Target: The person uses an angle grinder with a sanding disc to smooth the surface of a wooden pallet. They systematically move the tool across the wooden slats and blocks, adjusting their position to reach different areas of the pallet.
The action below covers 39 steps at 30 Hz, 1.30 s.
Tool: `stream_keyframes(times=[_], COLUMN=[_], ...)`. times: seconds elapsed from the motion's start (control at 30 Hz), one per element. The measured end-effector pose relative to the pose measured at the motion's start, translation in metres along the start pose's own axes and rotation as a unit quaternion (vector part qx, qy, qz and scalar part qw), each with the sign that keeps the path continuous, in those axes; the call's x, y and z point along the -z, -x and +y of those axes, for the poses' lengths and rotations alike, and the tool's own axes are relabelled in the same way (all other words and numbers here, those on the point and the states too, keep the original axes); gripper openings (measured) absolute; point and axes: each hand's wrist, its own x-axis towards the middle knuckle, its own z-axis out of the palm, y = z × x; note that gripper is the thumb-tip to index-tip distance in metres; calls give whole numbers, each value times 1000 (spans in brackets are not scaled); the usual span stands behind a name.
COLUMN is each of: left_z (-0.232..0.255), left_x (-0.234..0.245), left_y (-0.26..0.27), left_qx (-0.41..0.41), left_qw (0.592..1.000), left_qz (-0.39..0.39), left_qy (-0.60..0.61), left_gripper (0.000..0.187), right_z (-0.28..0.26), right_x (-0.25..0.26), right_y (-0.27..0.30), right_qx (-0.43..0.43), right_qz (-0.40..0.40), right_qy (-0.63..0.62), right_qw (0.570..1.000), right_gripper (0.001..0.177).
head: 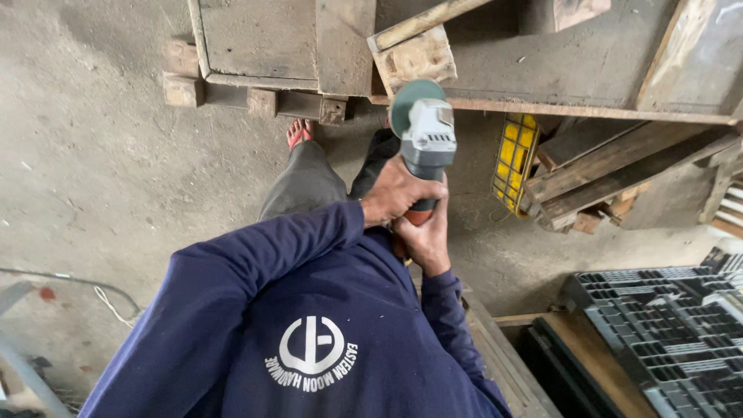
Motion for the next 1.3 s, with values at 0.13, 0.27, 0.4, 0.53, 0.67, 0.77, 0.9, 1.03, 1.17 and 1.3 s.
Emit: stream_keyframes(times=[0.13, 0.27, 0.4, 0.53, 0.67, 0.77, 0.9, 1.03, 1.17, 1.3], left_z=[-8, -23, -36, -34, -27, -27, -31, -31, -33, -31], left_x=[24, 43, 53, 55, 55, 56, 54, 45, 39, 26], left_y=[1, -2, 3, 4, 3, 1, -9, -26, -39, -58], left_qx=[-7, 8, 5, 18, 10, 3, 9, -16, -40, -78], left_qw=[1000, 997, 998, 998, 997, 997, 995, 992, 987, 981], left_qz=[22, 12, 12, -2, -12, -16, -33, -44, -65, -82], left_qy=[5, -73, -62, -66, -73, -74, -91, -116, -139, -157], left_gripper=[48, 49, 55, 55, 53, 54, 52, 55, 57, 61], right_z=[15, 48, 74, 79, 80, 86, 95, 94, 95, 92], right_x=[-19, -39, -46, -48, -50, -50, -49, -41, -30, -13], right_y=[-6, -12, -11, -13, -12, -16, -19, -33, -47, -58], right_qx=[1, 53, 38, 50, 54, 53, 50, 71, 97, 103], right_qz=[15, 34, 49, 51, 49, 57, 85, 86, 86, 94], right_qy=[11, -17, -7, -38, -58, -51, -31, -93, -101, -115], right_qw=[1000, 998, 998, 997, 996, 996, 995, 989, 986, 984], right_gripper=[102, 104, 108, 108, 106, 103, 97, 102, 97, 97])
